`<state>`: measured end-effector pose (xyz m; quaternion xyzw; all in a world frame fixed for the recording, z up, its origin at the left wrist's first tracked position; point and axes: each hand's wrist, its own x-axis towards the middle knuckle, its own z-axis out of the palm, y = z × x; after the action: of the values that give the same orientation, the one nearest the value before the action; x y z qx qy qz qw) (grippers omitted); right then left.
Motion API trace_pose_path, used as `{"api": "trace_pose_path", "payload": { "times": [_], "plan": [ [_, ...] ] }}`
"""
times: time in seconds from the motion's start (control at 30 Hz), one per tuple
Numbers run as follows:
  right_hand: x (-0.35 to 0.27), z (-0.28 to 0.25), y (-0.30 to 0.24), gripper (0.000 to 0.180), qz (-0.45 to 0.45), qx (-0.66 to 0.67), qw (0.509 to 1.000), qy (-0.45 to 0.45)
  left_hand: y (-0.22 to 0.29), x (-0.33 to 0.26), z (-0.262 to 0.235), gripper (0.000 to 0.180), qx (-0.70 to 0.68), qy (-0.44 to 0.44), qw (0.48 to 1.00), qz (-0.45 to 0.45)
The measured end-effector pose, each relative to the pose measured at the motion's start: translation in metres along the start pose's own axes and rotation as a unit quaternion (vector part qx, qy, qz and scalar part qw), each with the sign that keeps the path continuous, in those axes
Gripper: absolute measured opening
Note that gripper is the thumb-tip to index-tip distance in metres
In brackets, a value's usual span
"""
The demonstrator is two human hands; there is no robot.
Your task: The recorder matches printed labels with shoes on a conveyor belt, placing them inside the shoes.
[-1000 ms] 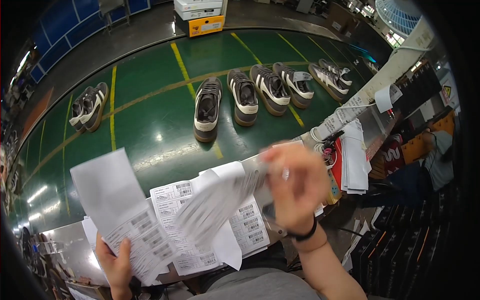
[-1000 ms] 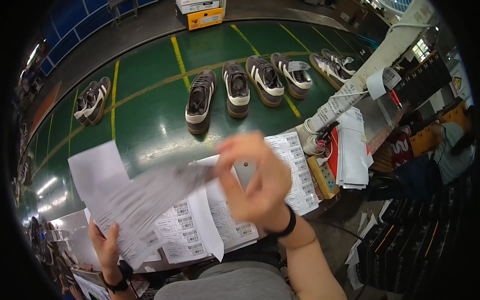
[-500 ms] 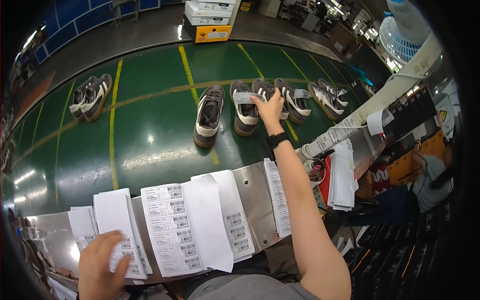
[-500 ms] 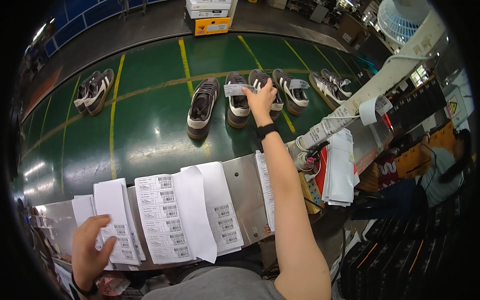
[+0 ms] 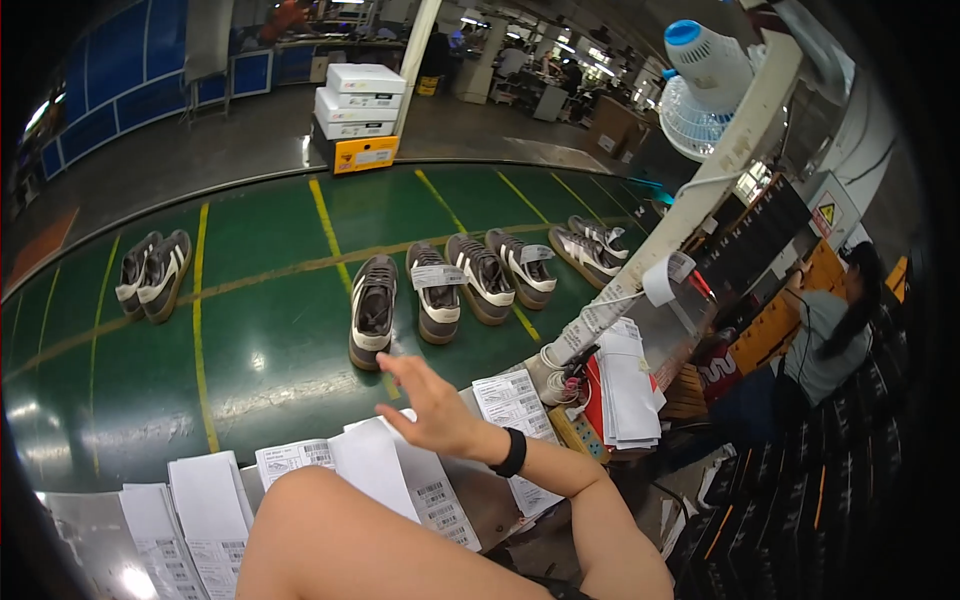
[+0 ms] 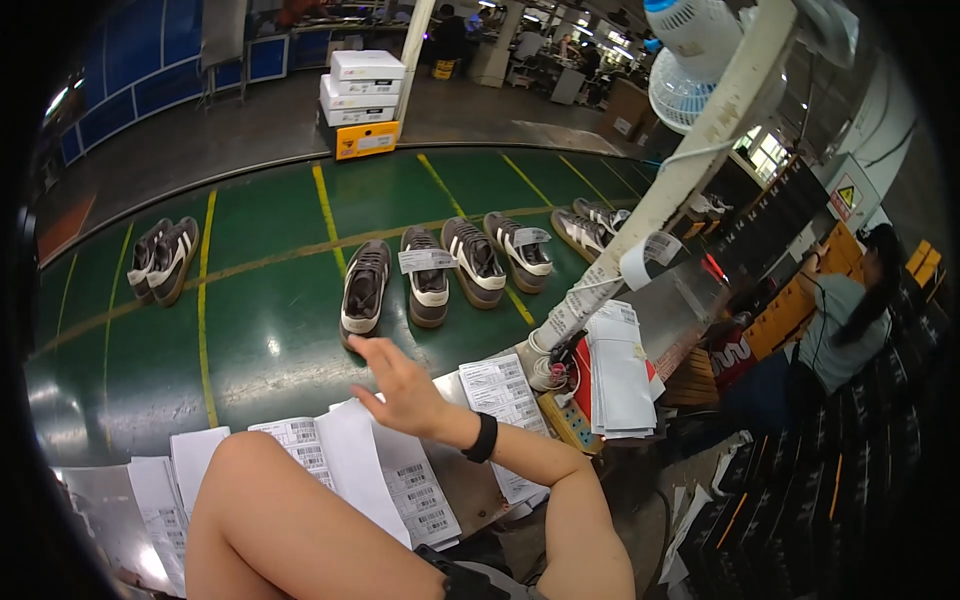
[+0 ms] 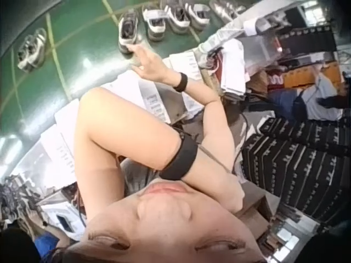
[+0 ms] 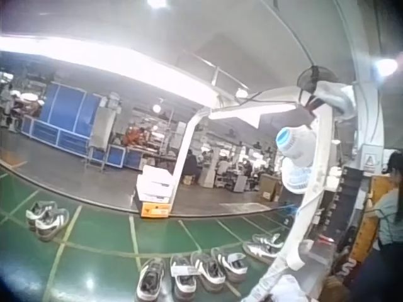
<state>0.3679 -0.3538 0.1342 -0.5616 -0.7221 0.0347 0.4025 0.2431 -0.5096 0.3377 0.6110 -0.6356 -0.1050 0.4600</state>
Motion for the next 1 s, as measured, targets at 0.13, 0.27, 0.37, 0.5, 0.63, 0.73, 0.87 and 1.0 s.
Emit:
{"api": "trace_pose_path", "payload": {
  "times": [0.13, 0.27, 0.37, 0.5, 0.63, 0.73, 0.87, 1.0],
  "plan": [
    [-0.013, -0.01, -0.006, 0.06, -0.029, -0.014, 0.999, 0.01, -0.014, 0.006, 0.021, 0.031, 0.037, 0.059, 0.997, -0.028],
    [-0.031, -0.021, -0.012, 0.06, 0.0, -0.006, 1.0, -0.019, -0.011, 0.011, 0.01, 0.031, 0.039, 0.008, 0.999, -0.01],
    [-0.049, -0.019, -0.013, 0.06, 0.014, 0.028, 0.999, -0.014, -0.014, 0.012, -0.003, 0.031, 0.044, -0.052, 0.997, 0.029],
    [-0.079, -0.031, -0.027, 0.049, 0.02, -0.001, 1.0, -0.004, -0.016, 0.014, -0.008, 0.031, 0.029, -0.112, 0.99, 0.083],
    [-0.14, -0.04, -0.038, 0.023, 0.098, -0.029, 0.99, -0.096, -0.021, 0.01, 0.018, 0.024, 0.058, 0.037, 0.99, 0.12],
    [-0.185, -0.045, -0.054, 0.019, 0.11, -0.031, 0.986, -0.118, -0.035, 0.014, 0.044, 0.023, 0.073, 0.067, 0.987, 0.13],
    [-0.203, -0.078, -0.092, 0.022, 0.248, -0.071, 0.92, -0.296, -0.032, 0.016, 0.033, 0.019, 0.088, 0.034, 0.985, 0.143],
    [-0.256, -0.093, -0.101, 0.024, 0.208, -0.098, 0.88, -0.415, -0.027, 0.022, 0.034, 0.016, 0.073, 0.025, 0.987, 0.139]
  ]
}}
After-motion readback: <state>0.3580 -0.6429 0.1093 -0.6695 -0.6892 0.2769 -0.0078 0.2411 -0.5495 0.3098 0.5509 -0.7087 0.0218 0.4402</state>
